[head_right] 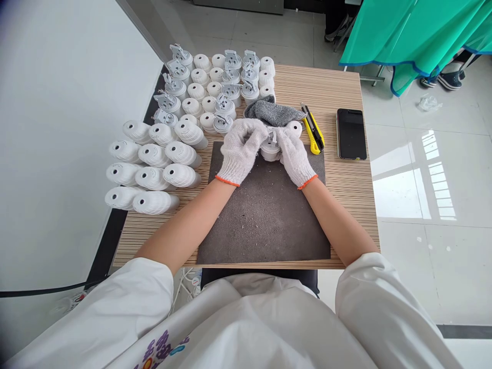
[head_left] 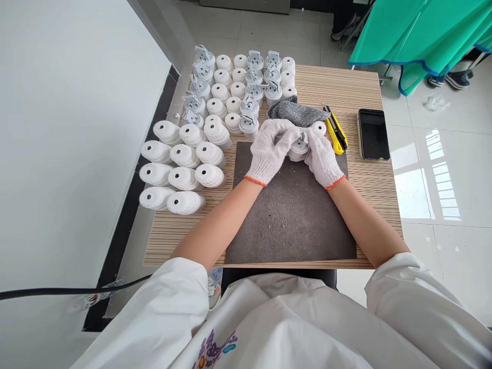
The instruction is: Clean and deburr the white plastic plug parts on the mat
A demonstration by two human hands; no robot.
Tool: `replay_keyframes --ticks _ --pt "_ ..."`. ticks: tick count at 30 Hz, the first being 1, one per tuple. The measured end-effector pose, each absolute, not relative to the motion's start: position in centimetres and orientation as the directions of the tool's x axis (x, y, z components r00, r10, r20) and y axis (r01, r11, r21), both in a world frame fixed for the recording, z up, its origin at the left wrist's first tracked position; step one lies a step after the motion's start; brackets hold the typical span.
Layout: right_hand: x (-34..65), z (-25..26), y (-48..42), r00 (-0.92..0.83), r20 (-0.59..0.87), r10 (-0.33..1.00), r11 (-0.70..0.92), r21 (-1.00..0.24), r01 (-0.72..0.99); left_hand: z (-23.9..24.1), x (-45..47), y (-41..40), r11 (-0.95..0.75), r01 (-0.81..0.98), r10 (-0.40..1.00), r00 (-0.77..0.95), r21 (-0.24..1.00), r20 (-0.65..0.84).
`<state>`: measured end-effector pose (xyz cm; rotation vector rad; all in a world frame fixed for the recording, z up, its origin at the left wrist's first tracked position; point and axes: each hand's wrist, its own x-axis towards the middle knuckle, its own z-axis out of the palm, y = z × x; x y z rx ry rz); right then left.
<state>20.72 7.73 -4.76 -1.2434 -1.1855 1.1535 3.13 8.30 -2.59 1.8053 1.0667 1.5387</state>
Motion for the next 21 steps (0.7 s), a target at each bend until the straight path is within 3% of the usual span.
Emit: replay_keyframes --ticks 15,21 --pt "21.7 -6.9 9.2 0.095 0.068 0.993 0.065 -0.997 0.036 -1.8 3.1 7.4 -0.612 0.309 0.788 0.161 0.728 0.594" --pt "22.4 -6.8 9.3 0.033 0.074 0.997 0.072 -0.996 0.053 -2.3 3.2 7.6 -0.536 0.273 0.843 0.131 0.799 0.521"
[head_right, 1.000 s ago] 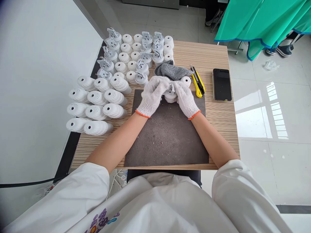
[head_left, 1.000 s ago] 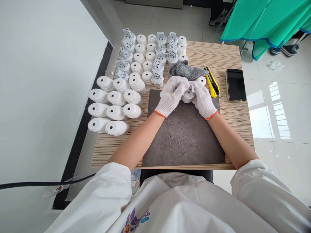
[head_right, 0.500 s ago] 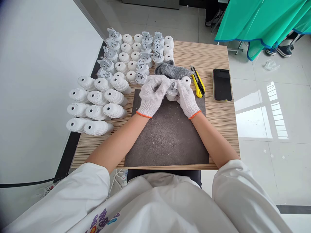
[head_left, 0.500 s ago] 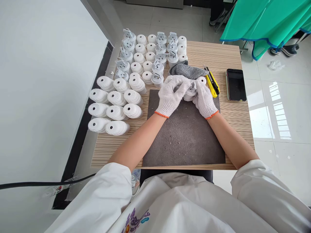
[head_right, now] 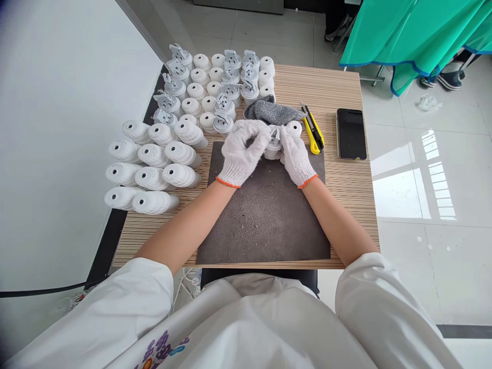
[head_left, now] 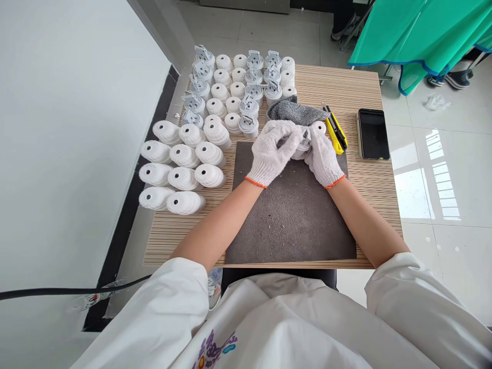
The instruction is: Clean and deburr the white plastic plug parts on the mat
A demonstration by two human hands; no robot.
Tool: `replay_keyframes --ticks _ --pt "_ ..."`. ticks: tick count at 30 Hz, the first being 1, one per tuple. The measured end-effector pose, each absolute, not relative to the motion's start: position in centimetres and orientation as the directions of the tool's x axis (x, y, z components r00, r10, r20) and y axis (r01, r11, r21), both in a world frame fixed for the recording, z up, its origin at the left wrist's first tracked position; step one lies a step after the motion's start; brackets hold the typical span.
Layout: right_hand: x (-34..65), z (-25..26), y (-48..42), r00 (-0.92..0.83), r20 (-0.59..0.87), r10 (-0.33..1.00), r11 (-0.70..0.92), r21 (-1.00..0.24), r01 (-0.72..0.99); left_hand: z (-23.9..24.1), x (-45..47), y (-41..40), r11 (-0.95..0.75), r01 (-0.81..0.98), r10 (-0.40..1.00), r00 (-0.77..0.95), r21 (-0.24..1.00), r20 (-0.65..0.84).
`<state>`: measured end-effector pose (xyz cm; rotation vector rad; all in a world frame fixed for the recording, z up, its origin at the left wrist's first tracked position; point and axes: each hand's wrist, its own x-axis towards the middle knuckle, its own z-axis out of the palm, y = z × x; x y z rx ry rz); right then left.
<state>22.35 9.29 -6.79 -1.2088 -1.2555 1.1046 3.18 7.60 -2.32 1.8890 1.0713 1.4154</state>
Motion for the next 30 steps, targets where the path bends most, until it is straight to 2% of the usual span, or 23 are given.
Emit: replay_keyframes --ticks 4,9,19,25,30 --pt "21.6 -6.0 8.9 0.038 0.048 0.998 0.045 -0.996 0.082 -3.1 3.2 8.3 -0.540 0.218 0.841 0.095 0.813 0.533" --pt "21.0 -4.9 8.3 0.066 -0.001 0.998 -0.008 -0.995 0.102 -3.4 3.4 8.8 -0.600 0.214 0.795 0.054 0.770 0.604" --pt "21.8 -5.0 8.2 0.045 0.047 0.998 0.045 -0.998 0.041 -2.4 3.2 8.1 -0.562 0.239 0.826 0.110 0.792 0.553" --pt "21.1 -5.4 8.2 0.099 0.027 0.995 0.023 -0.999 0.037 -3.0 3.4 8.5 -0.563 0.220 0.826 0.101 0.797 0.555" --pt "20.9 -5.2 7.8 0.071 0.041 0.997 0.037 -0.998 0.059 -2.8 3.4 8.3 -0.558 0.217 0.829 0.097 0.801 0.551"
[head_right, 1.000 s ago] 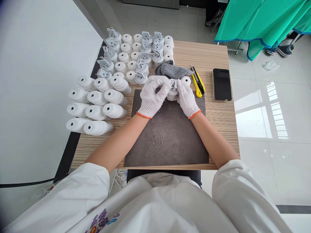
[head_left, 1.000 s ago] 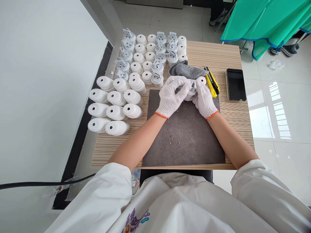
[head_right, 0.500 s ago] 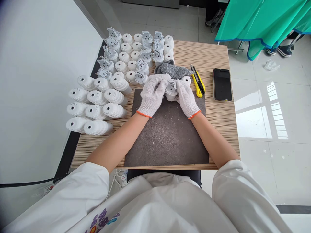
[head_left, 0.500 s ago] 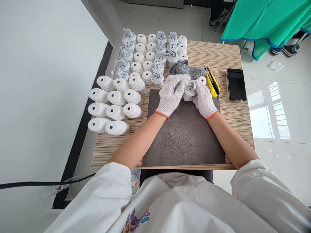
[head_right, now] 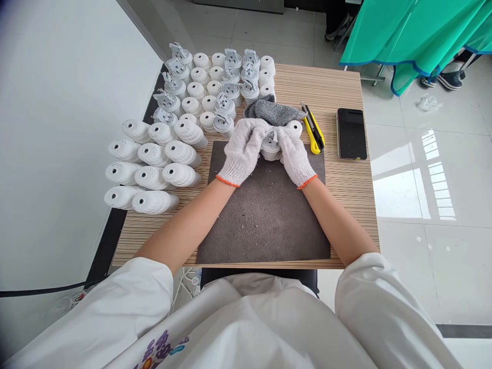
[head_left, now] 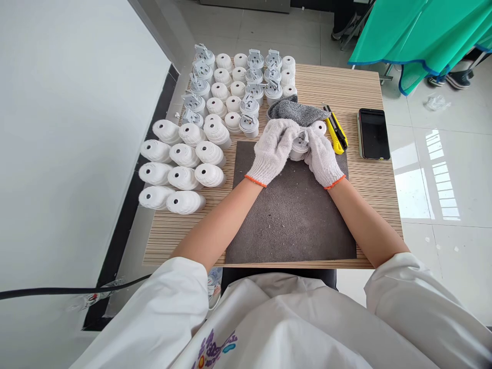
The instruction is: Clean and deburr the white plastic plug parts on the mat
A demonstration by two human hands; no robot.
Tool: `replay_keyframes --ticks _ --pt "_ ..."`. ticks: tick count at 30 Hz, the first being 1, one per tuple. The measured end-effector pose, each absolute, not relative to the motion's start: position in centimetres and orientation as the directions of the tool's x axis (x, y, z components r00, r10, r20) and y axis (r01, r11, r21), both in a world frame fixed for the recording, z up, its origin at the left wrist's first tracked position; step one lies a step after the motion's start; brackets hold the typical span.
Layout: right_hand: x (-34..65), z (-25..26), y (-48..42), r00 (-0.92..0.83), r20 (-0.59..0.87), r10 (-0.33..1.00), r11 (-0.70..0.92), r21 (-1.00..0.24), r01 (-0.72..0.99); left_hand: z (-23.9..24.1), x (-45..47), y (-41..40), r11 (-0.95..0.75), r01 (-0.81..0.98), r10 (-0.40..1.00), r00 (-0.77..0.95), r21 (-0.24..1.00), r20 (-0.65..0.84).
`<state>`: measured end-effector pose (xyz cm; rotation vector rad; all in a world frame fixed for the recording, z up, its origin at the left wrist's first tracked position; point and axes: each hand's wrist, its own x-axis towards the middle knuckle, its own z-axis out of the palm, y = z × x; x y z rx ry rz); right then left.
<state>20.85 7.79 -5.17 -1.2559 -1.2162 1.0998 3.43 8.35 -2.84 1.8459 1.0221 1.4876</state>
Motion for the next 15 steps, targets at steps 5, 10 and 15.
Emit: replay_keyframes --ticks 5,10,15 --pt "20.8 -4.8 7.5 0.052 0.046 0.998 0.042 -0.996 0.073 -2.7 3.4 8.2 -0.571 0.232 0.819 0.101 0.787 0.564" --pt "20.7 -4.2 7.4 0.021 0.055 0.998 0.053 -0.995 0.080 -3.6 3.1 8.9 -0.568 0.210 0.823 0.126 0.796 0.554" --pt "20.6 -3.3 7.1 -0.044 0.098 0.994 0.102 -0.991 0.089 -3.9 3.0 9.2 -0.550 0.212 0.835 0.132 0.808 0.534"
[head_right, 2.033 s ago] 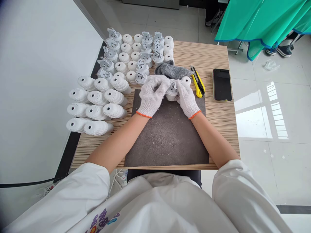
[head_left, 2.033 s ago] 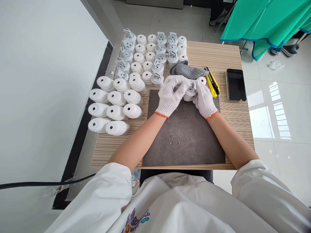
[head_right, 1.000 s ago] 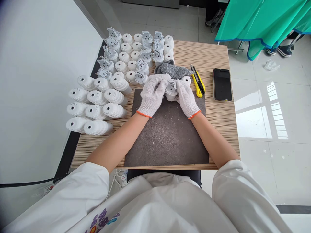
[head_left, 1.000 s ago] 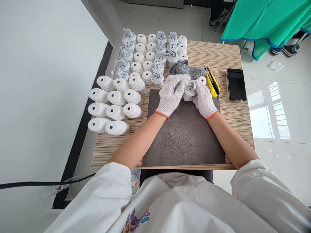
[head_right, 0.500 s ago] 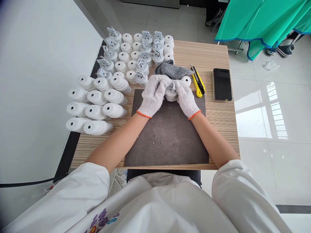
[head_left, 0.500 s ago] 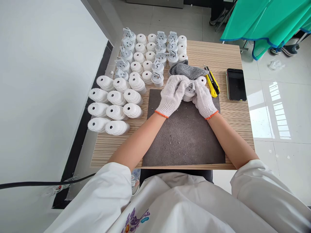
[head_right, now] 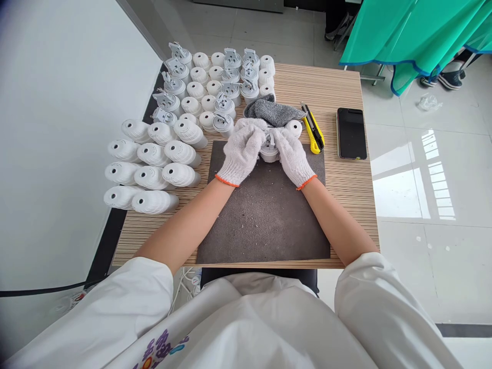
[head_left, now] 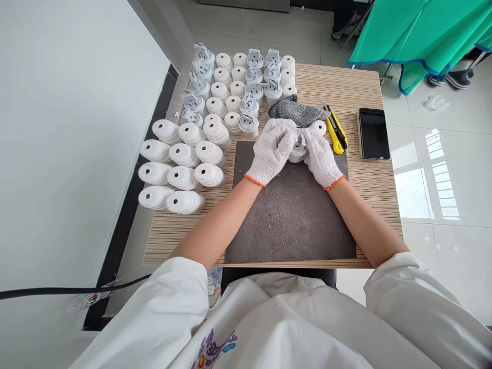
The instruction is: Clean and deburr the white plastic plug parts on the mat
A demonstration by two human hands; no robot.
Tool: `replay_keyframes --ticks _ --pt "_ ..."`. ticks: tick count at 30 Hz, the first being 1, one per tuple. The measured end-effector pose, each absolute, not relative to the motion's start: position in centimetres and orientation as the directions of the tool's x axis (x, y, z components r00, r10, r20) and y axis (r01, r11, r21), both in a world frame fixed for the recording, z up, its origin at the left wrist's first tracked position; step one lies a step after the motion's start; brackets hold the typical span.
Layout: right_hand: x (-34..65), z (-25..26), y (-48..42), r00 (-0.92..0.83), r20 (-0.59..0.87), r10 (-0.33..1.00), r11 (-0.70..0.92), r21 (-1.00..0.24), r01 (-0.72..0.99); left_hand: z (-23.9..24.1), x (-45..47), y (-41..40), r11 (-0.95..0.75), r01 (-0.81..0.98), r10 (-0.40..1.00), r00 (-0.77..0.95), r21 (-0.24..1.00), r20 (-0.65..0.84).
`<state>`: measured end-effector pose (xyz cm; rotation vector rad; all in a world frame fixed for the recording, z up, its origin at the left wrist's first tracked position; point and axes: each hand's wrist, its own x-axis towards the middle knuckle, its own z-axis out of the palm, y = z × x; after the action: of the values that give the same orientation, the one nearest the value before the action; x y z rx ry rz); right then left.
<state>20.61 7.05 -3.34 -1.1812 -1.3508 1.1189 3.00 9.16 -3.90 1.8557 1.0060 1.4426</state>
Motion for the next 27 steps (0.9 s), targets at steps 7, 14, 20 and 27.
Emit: replay_keyframes --ticks 7,14,20,27 --pt "20.6 -3.0 7.0 0.000 0.056 0.998 0.055 -0.992 0.111 -3.4 3.1 8.8 -0.562 0.189 0.827 0.167 0.806 0.537" --pt "20.7 -3.3 7.3 0.024 0.042 0.999 0.040 -0.996 0.079 -3.5 3.1 8.7 -0.550 0.201 0.835 0.138 0.810 0.533" --pt "21.3 -4.1 7.7 0.027 -0.018 0.999 -0.019 -0.999 0.042 -3.3 3.0 8.5 -0.555 0.205 0.832 0.143 0.806 0.537" --pt "21.0 -5.8 8.5 0.080 0.002 0.997 0.000 -1.000 0.016 -3.0 3.1 8.5 -0.581 0.171 0.814 0.141 0.796 0.564"
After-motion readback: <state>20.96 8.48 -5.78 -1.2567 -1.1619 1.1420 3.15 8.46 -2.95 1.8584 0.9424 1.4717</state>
